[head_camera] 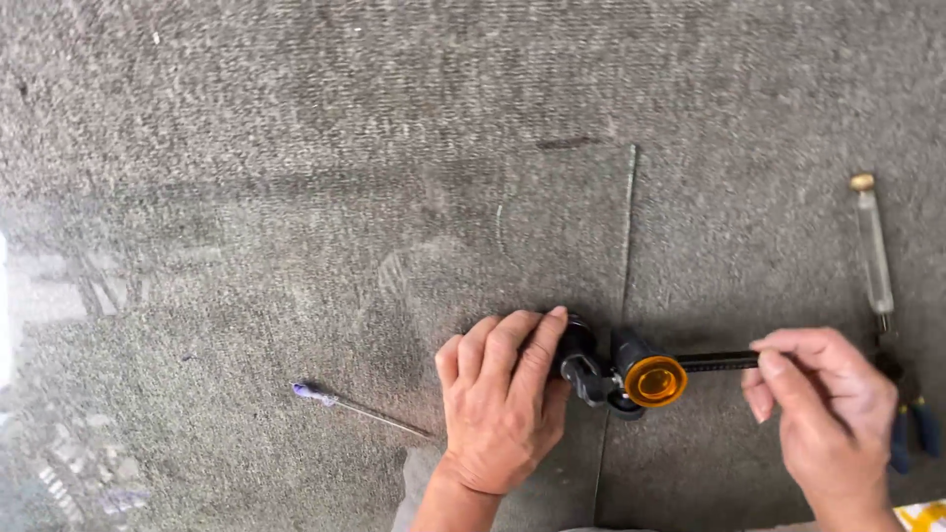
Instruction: Cutting and shaping glass sheets using manual and circular glass cutters
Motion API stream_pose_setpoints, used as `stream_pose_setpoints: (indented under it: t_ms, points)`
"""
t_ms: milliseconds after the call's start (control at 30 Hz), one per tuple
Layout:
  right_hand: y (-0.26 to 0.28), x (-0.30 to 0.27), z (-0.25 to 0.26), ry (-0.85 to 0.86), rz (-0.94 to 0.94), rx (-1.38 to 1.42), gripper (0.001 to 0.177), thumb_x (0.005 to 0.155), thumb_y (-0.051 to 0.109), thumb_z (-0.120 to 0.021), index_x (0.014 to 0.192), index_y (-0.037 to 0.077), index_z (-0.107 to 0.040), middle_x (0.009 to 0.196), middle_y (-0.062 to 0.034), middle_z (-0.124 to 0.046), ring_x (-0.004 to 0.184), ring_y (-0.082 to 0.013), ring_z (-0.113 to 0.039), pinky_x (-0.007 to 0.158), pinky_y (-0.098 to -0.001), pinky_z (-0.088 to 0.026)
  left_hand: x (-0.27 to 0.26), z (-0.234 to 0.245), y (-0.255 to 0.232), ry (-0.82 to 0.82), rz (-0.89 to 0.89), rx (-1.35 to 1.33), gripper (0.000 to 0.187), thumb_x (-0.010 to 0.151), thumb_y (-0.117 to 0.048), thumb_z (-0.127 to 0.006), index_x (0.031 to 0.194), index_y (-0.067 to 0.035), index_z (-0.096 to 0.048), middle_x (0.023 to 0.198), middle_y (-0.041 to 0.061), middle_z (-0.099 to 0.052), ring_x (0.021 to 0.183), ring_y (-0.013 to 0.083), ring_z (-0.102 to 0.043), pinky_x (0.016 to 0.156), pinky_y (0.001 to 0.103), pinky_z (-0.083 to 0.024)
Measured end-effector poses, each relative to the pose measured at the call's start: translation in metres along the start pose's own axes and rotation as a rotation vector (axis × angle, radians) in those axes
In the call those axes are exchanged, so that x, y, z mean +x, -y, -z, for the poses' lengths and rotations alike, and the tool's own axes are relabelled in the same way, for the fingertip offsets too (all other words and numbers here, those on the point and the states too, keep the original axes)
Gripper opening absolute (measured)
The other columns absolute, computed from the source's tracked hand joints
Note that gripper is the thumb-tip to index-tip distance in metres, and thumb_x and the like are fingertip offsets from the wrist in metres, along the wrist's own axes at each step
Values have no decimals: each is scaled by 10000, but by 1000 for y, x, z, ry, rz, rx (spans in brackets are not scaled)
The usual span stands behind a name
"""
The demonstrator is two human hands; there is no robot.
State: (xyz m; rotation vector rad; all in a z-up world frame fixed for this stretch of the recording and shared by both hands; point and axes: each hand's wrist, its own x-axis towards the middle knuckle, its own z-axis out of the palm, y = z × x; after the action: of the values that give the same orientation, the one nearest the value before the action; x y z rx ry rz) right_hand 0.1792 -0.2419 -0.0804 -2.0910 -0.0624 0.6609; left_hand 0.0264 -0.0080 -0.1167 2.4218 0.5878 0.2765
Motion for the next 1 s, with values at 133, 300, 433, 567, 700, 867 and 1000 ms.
stream_pose_setpoints:
  t_ms: [133,300,433,567,700,867,1000]
  points:
    - [-6,-12,-7,-5,-22,-8,111,1037,35,-564,1060,-64,-608,713,-165,-613,506,-161,-506,558,-264,-433,1,0,-3,-15,19,16,454,889,-298,-599,1311,-149,-667,1214,41,-629,1074,276,-595,903,442,-424]
    - [-12,-8,-8,30,-9,12,112,1047,63,-561,1071,-35,-611,716,-148,-621,504,-144,-500,529,-234,-419,-2,-1,-5,33,29,18,542,833,-320,-631,1353,-165,-633,1248,39,-604,1113,287,-568,951,449,-410]
    - [1,-5,-10,60,8,-101,129,1068,62,-535,1081,-45,-606,728,-153,-613,507,-153,-496,536,-261,-419,-2,0,-5,9,26,18,550,804,-317,-668,1334,-171,-642,1230,26,-604,1120,289,-568,947,450,-415]
    - [14,-8,-14,63,19,-149,98,1085,43,-539,1088,-24,-612,731,-144,-616,530,-145,-496,536,-263,-418,-6,-3,-3,-42,11,30,561,809,-353,-691,1341,-183,-636,1146,18,-621,1027,279,-579,903,448,-421]
    - [33,-14,-11,-66,282,-399,106,1042,33,-676,1140,-7,-671,926,-138,-579,731,-180,-532,721,-308,-466,-6,-3,-2,-24,-9,47,586,832,-409,-674,1363,-171,-609,1098,38,-612,968,302,-553,881,467,-414]
    - [88,-17,-31,-68,856,-582,152,1023,51,-774,1107,-73,-752,1152,-230,-619,1069,-373,-596,1041,-475,-430,-10,-3,-1,-28,-16,54,554,886,-452,-620,1367,-178,-590,1074,38,-601,943,321,-544,866,475,-405]
    - [106,-7,-64,145,1121,-614,254,964,304,-768,1056,68,-770,1092,-91,-698,1018,-308,-567,975,-449,-402,-10,-5,-3,-60,-29,36,523,968,-513,-486,1363,-186,-589,1042,35,-567,927,306,-534,873,457,-386]
